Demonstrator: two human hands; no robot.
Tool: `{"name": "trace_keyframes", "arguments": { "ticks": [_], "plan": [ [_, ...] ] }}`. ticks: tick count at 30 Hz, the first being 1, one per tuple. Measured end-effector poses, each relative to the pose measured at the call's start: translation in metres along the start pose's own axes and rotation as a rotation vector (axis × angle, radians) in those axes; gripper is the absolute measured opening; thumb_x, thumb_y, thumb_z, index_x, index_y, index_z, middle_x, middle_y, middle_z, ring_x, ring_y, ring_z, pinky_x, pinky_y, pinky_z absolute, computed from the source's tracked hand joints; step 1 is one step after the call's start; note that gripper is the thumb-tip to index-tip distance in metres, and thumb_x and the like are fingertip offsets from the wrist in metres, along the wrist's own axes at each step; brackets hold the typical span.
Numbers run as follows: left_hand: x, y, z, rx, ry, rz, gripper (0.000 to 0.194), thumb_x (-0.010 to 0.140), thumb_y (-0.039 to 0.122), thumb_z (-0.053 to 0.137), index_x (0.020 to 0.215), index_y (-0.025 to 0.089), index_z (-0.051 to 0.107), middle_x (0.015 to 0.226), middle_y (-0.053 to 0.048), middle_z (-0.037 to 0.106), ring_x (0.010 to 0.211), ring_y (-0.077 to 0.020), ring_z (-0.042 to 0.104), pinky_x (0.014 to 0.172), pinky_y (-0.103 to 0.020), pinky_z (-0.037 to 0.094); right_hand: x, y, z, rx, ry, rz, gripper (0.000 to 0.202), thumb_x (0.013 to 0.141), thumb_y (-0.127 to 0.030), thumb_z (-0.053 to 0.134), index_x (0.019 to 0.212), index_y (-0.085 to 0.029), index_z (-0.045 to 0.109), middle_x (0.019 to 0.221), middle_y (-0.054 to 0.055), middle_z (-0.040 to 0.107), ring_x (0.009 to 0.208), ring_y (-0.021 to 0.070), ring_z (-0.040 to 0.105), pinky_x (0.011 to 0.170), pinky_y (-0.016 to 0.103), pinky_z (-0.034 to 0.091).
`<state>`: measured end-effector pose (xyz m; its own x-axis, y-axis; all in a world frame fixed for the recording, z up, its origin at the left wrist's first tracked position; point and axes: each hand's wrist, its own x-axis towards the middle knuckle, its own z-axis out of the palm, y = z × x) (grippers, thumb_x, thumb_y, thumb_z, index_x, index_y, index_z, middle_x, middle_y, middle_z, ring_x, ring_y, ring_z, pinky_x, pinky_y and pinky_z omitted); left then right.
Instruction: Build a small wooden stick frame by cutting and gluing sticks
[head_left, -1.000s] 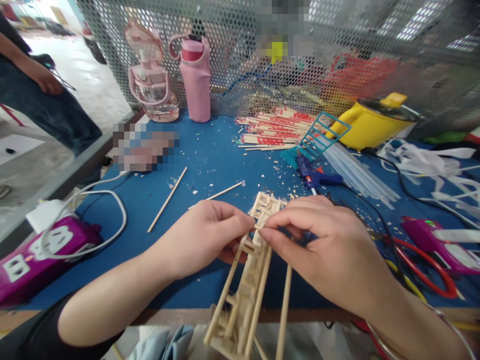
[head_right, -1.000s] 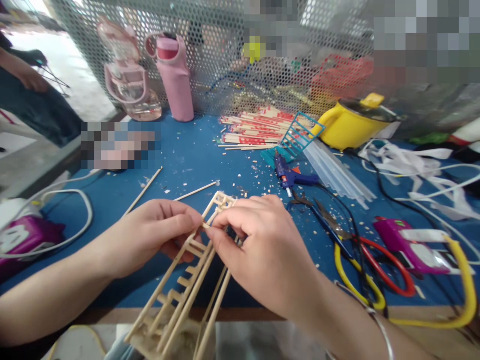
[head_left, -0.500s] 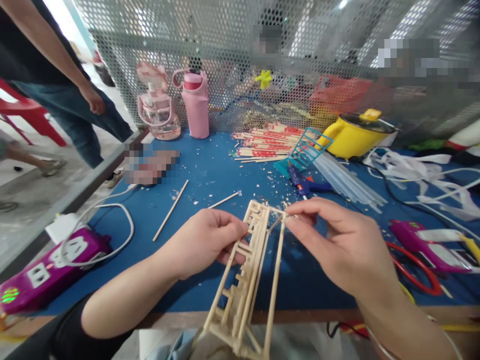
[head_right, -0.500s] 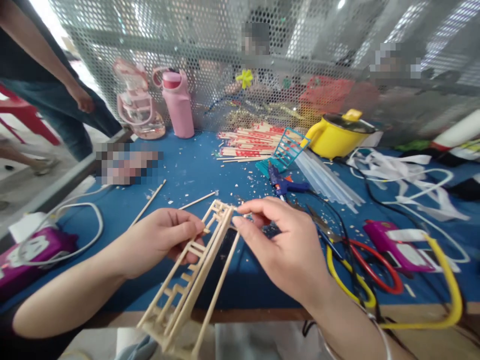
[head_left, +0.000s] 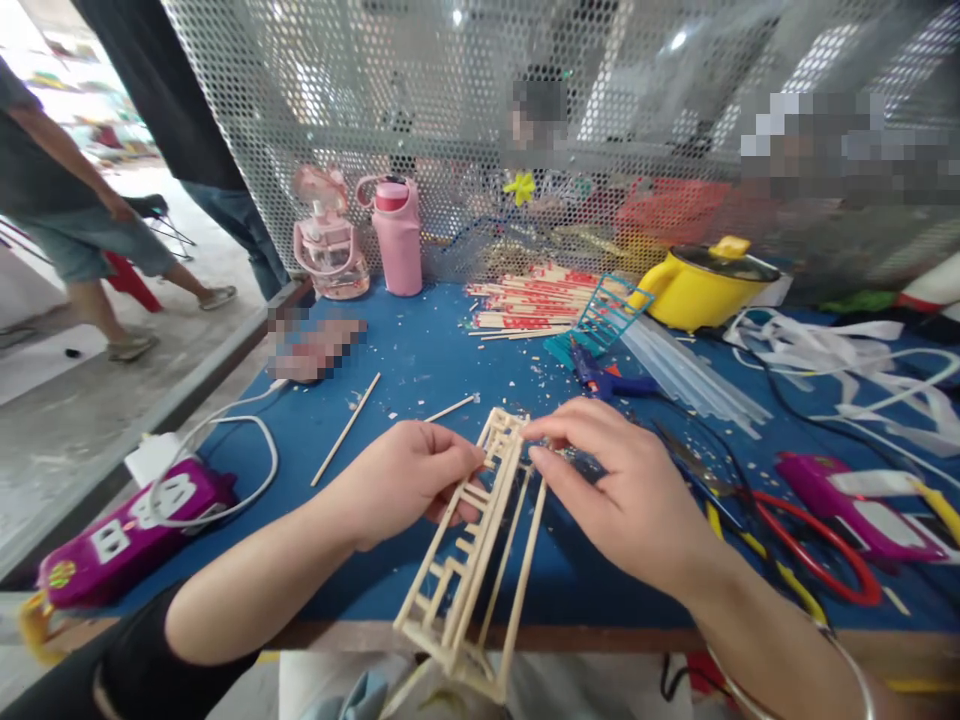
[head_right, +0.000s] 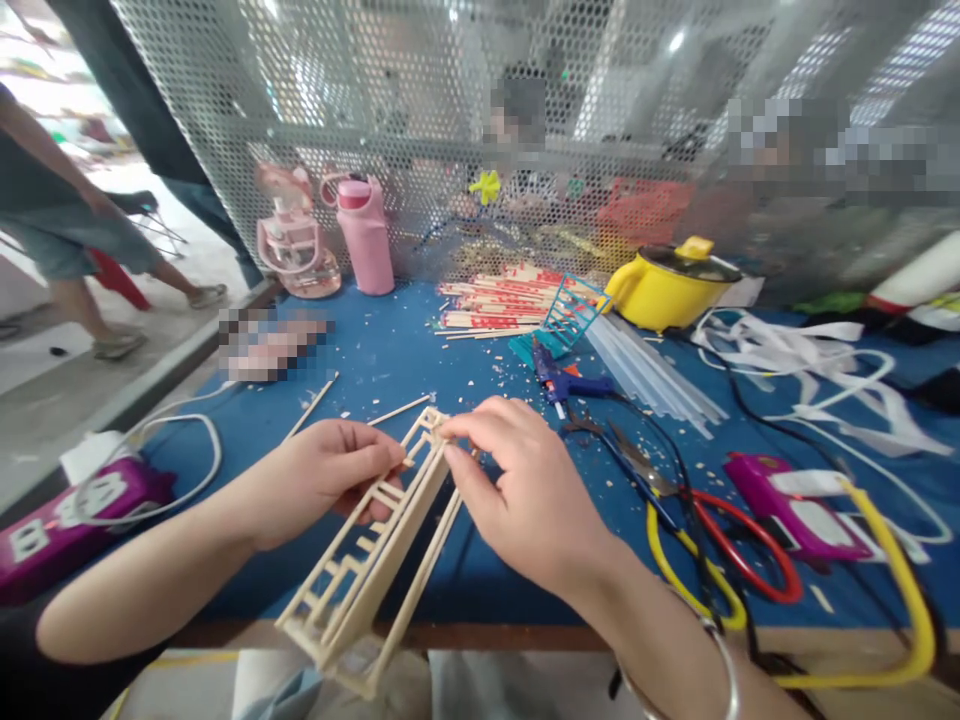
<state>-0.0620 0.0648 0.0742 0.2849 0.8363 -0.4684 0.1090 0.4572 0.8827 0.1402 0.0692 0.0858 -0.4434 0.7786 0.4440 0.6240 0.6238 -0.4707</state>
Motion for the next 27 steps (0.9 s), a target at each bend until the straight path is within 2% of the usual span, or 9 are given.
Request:
{"name": "trace_keyframes", "arguments": {
  "ticks": [3,5,7,10,14,18,22,27],
  "plan": [
    [0.002,0.0,0.0,-0.081,0.025,-0.038,0.022,0.076,0.035,0.066,0.071,0.013,0.062,0.061,0.0,0.064,0.05,-0.0079,0.06,0.053,-0.018,0.049,-0.008,0.009,-0.005,-0.04,0.089,0.133,0.012,0.085,-0.021,0.057,0.095,-0.02,0.063,0.081,0.001,0.063,0.074,0.0145,0.059,0.068,0.026,0.046],
    [0.004,0.0,0.002,-0.162,0.071,-0.045,0.02,0.076,0.032,0.068,0.072,0.013,0.062,0.063,0.0,0.064,0.053,-0.0081,0.062,0.055,-0.018,0.051,-0.01,0.012,-0.009,-0.04,0.12,0.171,0.009,0.085,-0.022,0.058,0.091,-0.02,0.063,0.081,0.001,0.064,0.072,0.0142,0.059,0.066,0.026,0.046],
    [0.005,0.0,0.004,-0.227,0.111,-0.028,0.018,0.075,0.03,0.069,0.072,0.013,0.063,0.063,0.0,0.065,0.055,-0.0087,0.064,0.055,-0.017,0.051,-0.006,0.01,-0.011,-0.026,0.088,0.134,0.008,0.085,-0.021,0.057,0.086,-0.02,0.065,0.083,0.001,0.066,0.074,0.0141,0.06,0.069,0.026,0.046],
    [0.006,-0.001,0.01,-0.297,0.105,-0.002,0.018,0.076,0.029,0.069,0.072,0.012,0.064,0.064,-0.002,0.067,0.057,-0.0086,0.064,0.051,-0.014,0.048,0.007,-0.002,-0.01,-0.045,-0.035,0.045,0.012,0.085,-0.019,0.058,0.08,-0.021,0.068,0.078,0.0,0.066,0.074,0.0131,0.06,0.069,0.025,0.044],
    [0.006,-0.003,0.017,-0.35,0.089,0.018,0.019,0.078,0.03,0.068,0.078,0.011,0.067,0.065,-0.005,0.07,0.054,-0.0078,0.063,0.051,-0.014,0.047,0.023,-0.014,-0.002,-0.126,-0.147,0.088,0.008,0.079,-0.021,0.063,0.075,-0.021,0.07,0.07,-0.001,0.065,0.064,0.0119,0.056,0.059,0.024,0.039],
    [0.006,-0.004,0.019,-0.385,0.07,0.04,0.02,0.079,0.031,0.068,0.079,0.011,0.068,0.067,-0.006,0.071,0.055,-0.008,0.063,0.05,-0.013,0.048,0.025,-0.015,0.006,-0.128,-0.151,0.145,0.01,0.079,-0.022,0.062,0.074,-0.021,0.071,0.066,-0.002,0.064,0.056,0.0102,0.052,0.053,0.023,0.035],
    [0.005,-0.005,0.02,-0.404,0.063,0.037,0.018,0.083,0.027,0.064,0.081,0.01,0.067,0.068,-0.006,0.071,0.057,-0.0084,0.065,0.054,-0.014,0.051,0.027,-0.015,0.011,-0.109,-0.148,0.146,0.013,0.079,-0.022,0.062,0.069,-0.021,0.07,0.056,-0.004,0.057,0.05,0.0089,0.046,0.05,0.023,0.032],
    [0.005,-0.008,0.016,-0.441,0.106,0.055,0.013,0.083,0.024,0.064,0.081,0.011,0.064,0.069,-0.005,0.071,0.058,-0.0086,0.066,0.056,-0.015,0.053,0.026,-0.017,0.001,-0.047,-0.149,0.147,0.015,0.081,-0.022,0.06,0.068,-0.02,0.067,0.056,-0.005,0.056,0.05,0.0085,0.047,0.05,0.022,0.034]
  ]
}}
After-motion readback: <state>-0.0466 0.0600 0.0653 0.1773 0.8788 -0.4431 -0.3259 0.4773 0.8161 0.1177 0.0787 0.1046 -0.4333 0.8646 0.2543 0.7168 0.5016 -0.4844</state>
